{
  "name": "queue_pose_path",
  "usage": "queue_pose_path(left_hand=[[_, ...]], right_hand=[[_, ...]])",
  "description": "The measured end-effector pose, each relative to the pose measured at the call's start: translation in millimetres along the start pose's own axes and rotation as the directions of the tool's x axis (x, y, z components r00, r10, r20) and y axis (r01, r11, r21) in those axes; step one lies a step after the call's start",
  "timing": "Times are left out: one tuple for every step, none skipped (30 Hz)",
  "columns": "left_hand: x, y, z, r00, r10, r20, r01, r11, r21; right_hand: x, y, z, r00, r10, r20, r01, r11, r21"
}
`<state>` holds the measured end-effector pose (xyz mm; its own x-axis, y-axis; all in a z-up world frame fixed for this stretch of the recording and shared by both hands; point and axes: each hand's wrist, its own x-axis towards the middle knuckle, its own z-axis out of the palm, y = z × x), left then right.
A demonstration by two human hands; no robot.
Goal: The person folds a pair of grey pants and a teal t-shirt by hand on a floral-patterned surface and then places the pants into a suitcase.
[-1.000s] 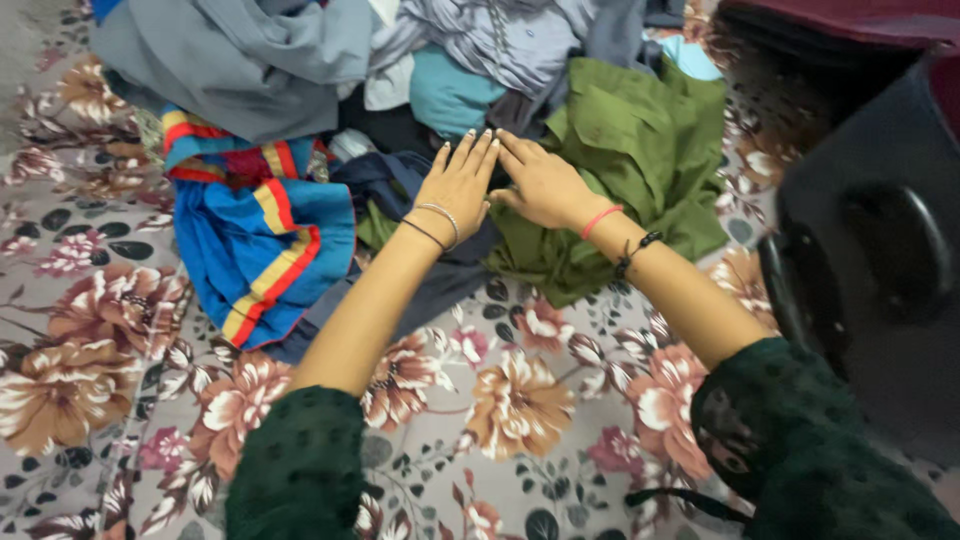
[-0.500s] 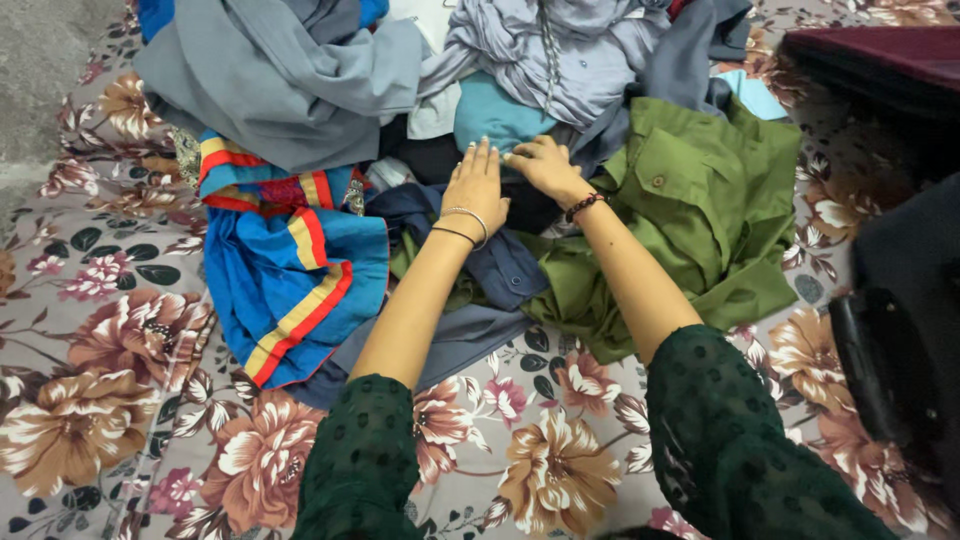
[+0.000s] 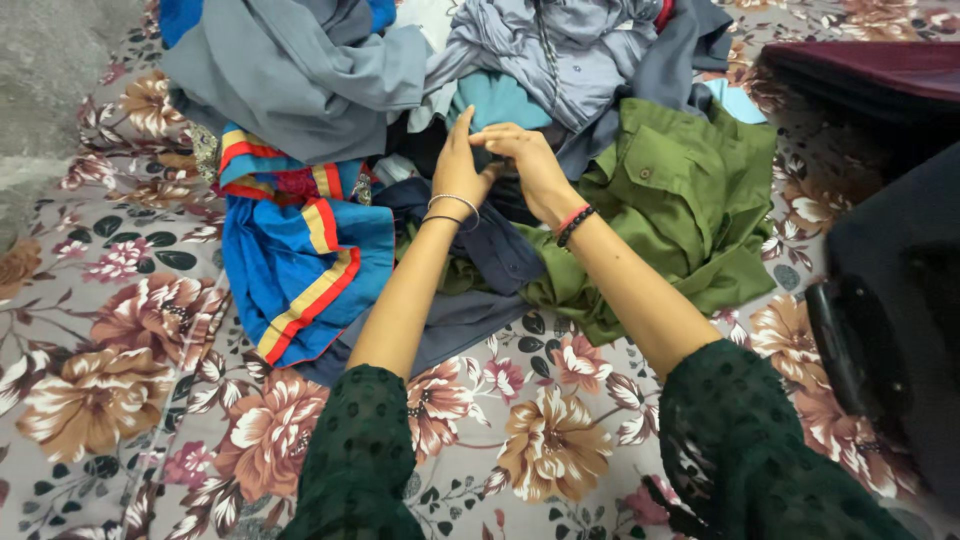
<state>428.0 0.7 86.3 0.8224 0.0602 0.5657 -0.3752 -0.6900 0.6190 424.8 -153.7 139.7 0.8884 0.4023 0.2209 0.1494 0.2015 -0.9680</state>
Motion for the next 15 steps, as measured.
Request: queue_pose_path(left_hand=[[-1.3,1.2,-4.0,0.998,0.004,-0.064,-0.006,1.0,-0.027],[-1.8,4.3,-8.8,0.992,0.007,-0.129,-0.014,0.998,-0.054],[-2.3,8.2,-15.9,0.991,0.01,-0.132,-0.017,0.998,-0.054],[-5.0,13.6,-23.3,0.986,-0.036,-0.16,0.034,0.999,-0.013],[-7.7,21.1,-30.0,0.979,-0.08,-0.19,0.087,0.996,0.026],[-9.2,29.2,-37.6,0.978,-0.08,-0.193,0.087,0.996,0.026],[-10.9,37.5,-45.4,0.976,-0.12,-0.181,0.131,0.99,0.049],[-14.7,44.3,-54.4,0.973,-0.159,-0.168,0.174,0.982,0.078],[-15.6,50.5,-63.0,0.973,-0.159,-0.169,0.175,0.981,0.083],[-13.9,55.0,-72.2,0.95,-0.128,-0.284,0.134,0.991,0.002],[-12.5,58.6,-81.4,0.912,-0.104,-0.397,0.081,0.994,-0.073],[-11.1,61.7,-91.9,0.912,-0.103,-0.397,0.082,0.994,-0.068],[-9.7,64.3,-103.9,0.924,-0.154,-0.351,0.051,0.957,-0.287],[-11.4,67.3,-114.8,0.936,-0.198,-0.29,0.03,0.868,-0.495],[-13.4,71.2,-125.5,0.936,-0.201,-0.288,0.036,0.87,-0.491]], right_hand=[[-6.4,-4.1,5.5,1.0,-0.003,0.002,0.003,1.0,-0.001],[-13.2,-7.8,10.0,0.999,0.013,0.042,-0.015,0.999,0.03],[-19.3,-11.7,13.4,0.996,0.029,0.084,-0.034,0.998,0.059],[-26.5,-16.1,13.1,0.996,0.03,0.083,-0.034,0.998,0.056],[-33.2,-21.0,10.7,0.989,-0.039,0.14,0.042,0.999,-0.017],[-37.4,-25.4,9.4,0.973,-0.105,0.205,0.124,0.989,-0.083],[-40.4,-29.9,7.2,0.972,-0.106,0.208,0.125,0.989,-0.084],[-43.7,-33.1,5.7,0.942,-0.27,0.199,0.314,0.919,-0.24],[-47.6,-35.2,4.6,0.88,-0.425,0.213,0.475,0.79,-0.388],[-52.5,-35.7,4.6,0.88,-0.424,0.215,0.475,0.793,-0.382],[-57.3,-36.2,4.3,0.842,-0.519,0.146,0.516,0.697,-0.498],[-62.3,-37.2,3.9,0.782,-0.616,0.092,0.533,0.586,-0.61],[-68.2,-37.9,3.9,0.781,-0.617,0.091,0.535,0.589,-0.606],[-76.8,-37.4,4.9,0.79,-0.589,0.17,0.522,0.5,-0.691],[-85.4,-37.0,8.1,0.799,-0.549,0.245,0.509,0.401,-0.761]])
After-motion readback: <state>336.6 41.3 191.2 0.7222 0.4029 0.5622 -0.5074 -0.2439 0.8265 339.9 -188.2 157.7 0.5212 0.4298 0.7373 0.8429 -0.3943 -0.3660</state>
